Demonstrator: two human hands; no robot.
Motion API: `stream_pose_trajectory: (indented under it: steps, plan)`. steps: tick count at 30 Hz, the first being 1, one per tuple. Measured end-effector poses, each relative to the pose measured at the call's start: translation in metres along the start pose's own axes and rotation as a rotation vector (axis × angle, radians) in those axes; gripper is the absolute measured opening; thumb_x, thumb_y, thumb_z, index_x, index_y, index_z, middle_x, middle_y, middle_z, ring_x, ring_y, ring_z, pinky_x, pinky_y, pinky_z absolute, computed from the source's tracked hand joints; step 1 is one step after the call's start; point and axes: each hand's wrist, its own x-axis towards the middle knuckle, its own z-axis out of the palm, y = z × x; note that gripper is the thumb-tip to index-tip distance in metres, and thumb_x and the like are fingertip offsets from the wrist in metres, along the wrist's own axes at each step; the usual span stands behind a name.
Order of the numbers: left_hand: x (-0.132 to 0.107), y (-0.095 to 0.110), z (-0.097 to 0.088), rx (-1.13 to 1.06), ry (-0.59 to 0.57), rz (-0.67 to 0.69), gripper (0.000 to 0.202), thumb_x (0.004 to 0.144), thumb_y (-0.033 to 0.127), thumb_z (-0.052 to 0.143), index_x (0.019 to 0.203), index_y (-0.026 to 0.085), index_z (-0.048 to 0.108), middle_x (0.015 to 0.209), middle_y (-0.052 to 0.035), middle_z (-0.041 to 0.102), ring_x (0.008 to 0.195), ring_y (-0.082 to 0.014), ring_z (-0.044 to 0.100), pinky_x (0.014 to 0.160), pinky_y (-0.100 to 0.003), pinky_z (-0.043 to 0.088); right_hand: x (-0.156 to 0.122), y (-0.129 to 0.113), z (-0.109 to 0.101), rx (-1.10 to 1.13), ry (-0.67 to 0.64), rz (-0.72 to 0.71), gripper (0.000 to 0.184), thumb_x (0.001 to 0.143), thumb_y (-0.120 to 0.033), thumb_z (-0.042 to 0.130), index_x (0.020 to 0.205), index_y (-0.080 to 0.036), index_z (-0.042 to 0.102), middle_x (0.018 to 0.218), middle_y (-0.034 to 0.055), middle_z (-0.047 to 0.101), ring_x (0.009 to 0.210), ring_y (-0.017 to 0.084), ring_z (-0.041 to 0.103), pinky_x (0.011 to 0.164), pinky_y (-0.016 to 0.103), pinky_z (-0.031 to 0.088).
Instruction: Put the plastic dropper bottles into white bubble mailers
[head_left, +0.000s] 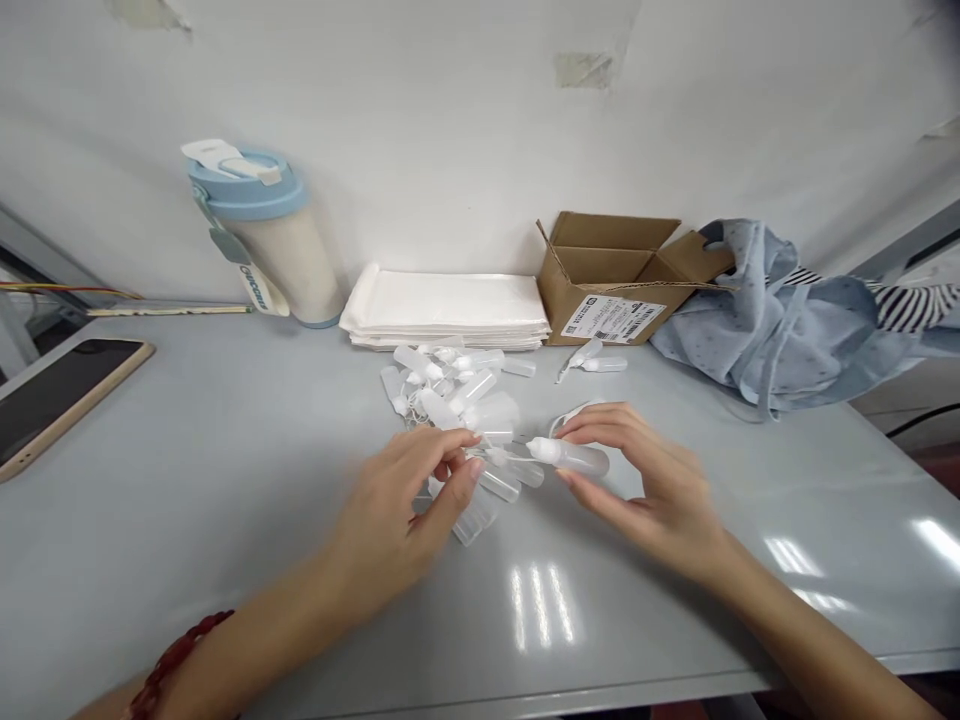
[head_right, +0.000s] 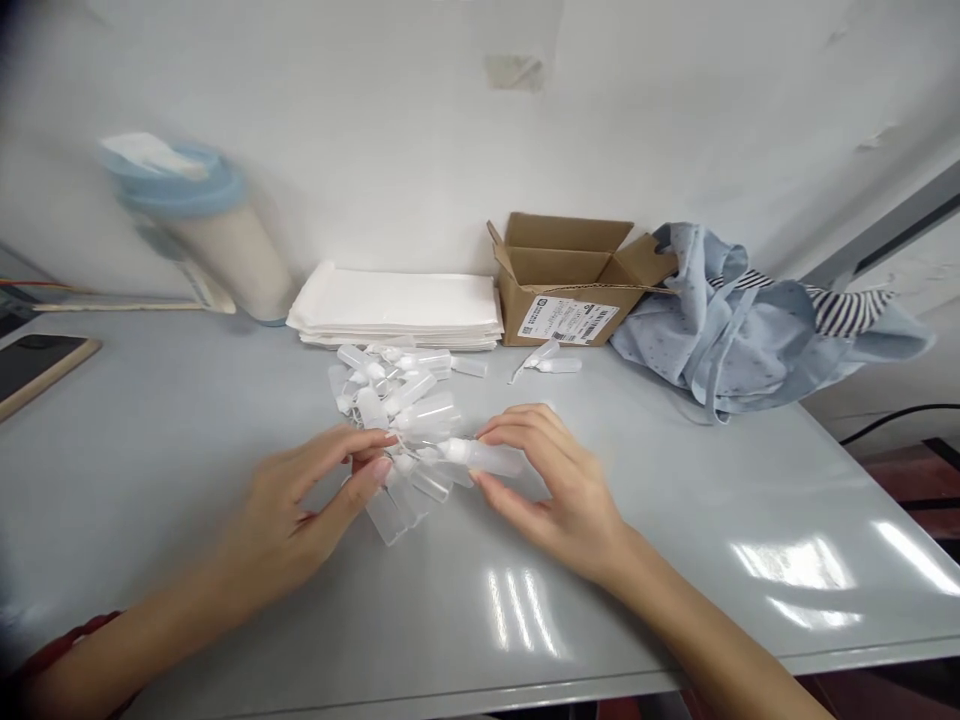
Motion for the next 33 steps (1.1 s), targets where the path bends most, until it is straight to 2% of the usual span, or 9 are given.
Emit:
stream_pose_trajectory:
  steps: [2,5,10,13,17,20,22,30,33]
  plan:
    - [0.001,0.002,-0.003,-0.004,0.009,-0.049,0.019,0.094,0.03,0.053,0.104,0.021,0.066,0.08,0.0006,0.068,0.073,-0.0117,0.062,0.036,-0.009,0.04,0.0,-0.001,-0.001,0.01,-0.001,0.005,0.025,0.083,-0.01,0.067,0.105,-0.02,0.06,0.095,0.0065,0.067,0.092,0.022,0.063,0.081,0.038,0.052]
    - [0.004,0.005,-0.006,0.004,0.013,-0.054,0.017,0.094,0.03,0.054,0.102,0.023,0.067,0.08,0.0022,0.07,0.073,-0.0111,0.064,0.041,-0.01,0.044,0.0,-0.003,-0.001,0.035,0.0,-0.002,0.026,0.083,-0.01,0.067,0.106,-0.02,0.059,0.094,0.006,0.068,0.092,0.022,0.063,0.08,0.038,0.052]
    - [0.004,0.007,-0.006,0.027,0.029,0.052,0.011,0.092,0.021,0.056,0.092,0.023,0.066,0.073,0.0046,0.068,0.066,-0.0097,0.063,0.051,-0.014,0.047,0.001,-0.008,-0.001,0.084,-0.029,-0.026,0.028,0.084,-0.009,0.066,0.108,-0.02,0.058,0.094,0.0066,0.068,0.092,0.022,0.062,0.082,0.039,0.052]
    - [0.003,0.007,-0.005,-0.003,0.018,0.104,0.013,0.092,0.016,0.055,0.095,0.023,0.066,0.073,0.0051,0.067,0.064,-0.0089,0.063,0.057,-0.016,0.048,0.0,-0.011,-0.002,0.085,-0.025,-0.013,0.027,0.085,-0.01,0.065,0.109,-0.021,0.058,0.092,0.0063,0.068,0.089,0.022,0.063,0.078,0.039,0.054]
    - [0.002,0.008,-0.005,-0.032,-0.001,0.132,0.016,0.091,0.014,0.055,0.097,0.024,0.067,0.076,0.0049,0.069,0.06,-0.0082,0.061,0.053,-0.016,0.046,0.0,-0.013,-0.003,0.113,-0.02,-0.008,0.029,0.087,-0.012,0.063,0.113,-0.023,0.057,0.091,0.0055,0.068,0.087,0.022,0.064,0.075,0.039,0.055]
    - [0.004,0.01,-0.004,-0.06,-0.013,0.142,0.017,0.091,0.014,0.055,0.095,0.024,0.068,0.072,0.0055,0.069,0.06,-0.0083,0.063,0.055,-0.016,0.048,-0.001,-0.014,-0.002,0.127,-0.033,-0.01,0.029,0.087,-0.013,0.064,0.113,-0.023,0.058,0.09,0.0054,0.068,0.087,0.022,0.064,0.074,0.038,0.056]
    - [0.004,0.012,-0.004,-0.084,-0.024,0.135,0.016,0.091,0.015,0.055,0.094,0.024,0.068,0.072,0.0053,0.07,0.061,-0.0093,0.064,0.057,-0.017,0.05,-0.002,-0.014,-0.001,0.132,-0.032,-0.011,0.029,0.086,-0.013,0.066,0.113,-0.022,0.058,0.09,0.0056,0.068,0.087,0.022,0.064,0.075,0.038,0.056]
    - [0.005,0.018,-0.006,-0.114,-0.036,0.097,0.017,0.089,0.016,0.055,0.088,0.027,0.068,0.065,0.0061,0.07,0.051,-0.011,0.062,0.05,-0.02,0.051,-0.003,-0.013,0.0,0.156,-0.031,-0.028,0.028,0.087,-0.013,0.065,0.114,-0.019,0.059,0.092,0.0073,0.069,0.089,0.022,0.063,0.077,0.039,0.056]
    - [0.004,0.016,-0.005,-0.112,-0.041,0.098,0.017,0.089,0.017,0.054,0.088,0.028,0.068,0.069,0.0048,0.071,0.053,-0.0121,0.064,0.051,-0.022,0.052,-0.002,-0.013,0.0,0.159,-0.031,-0.039,0.03,0.087,-0.013,0.065,0.116,-0.02,0.059,0.092,0.0076,0.069,0.087,0.023,0.063,0.075,0.04,0.056]
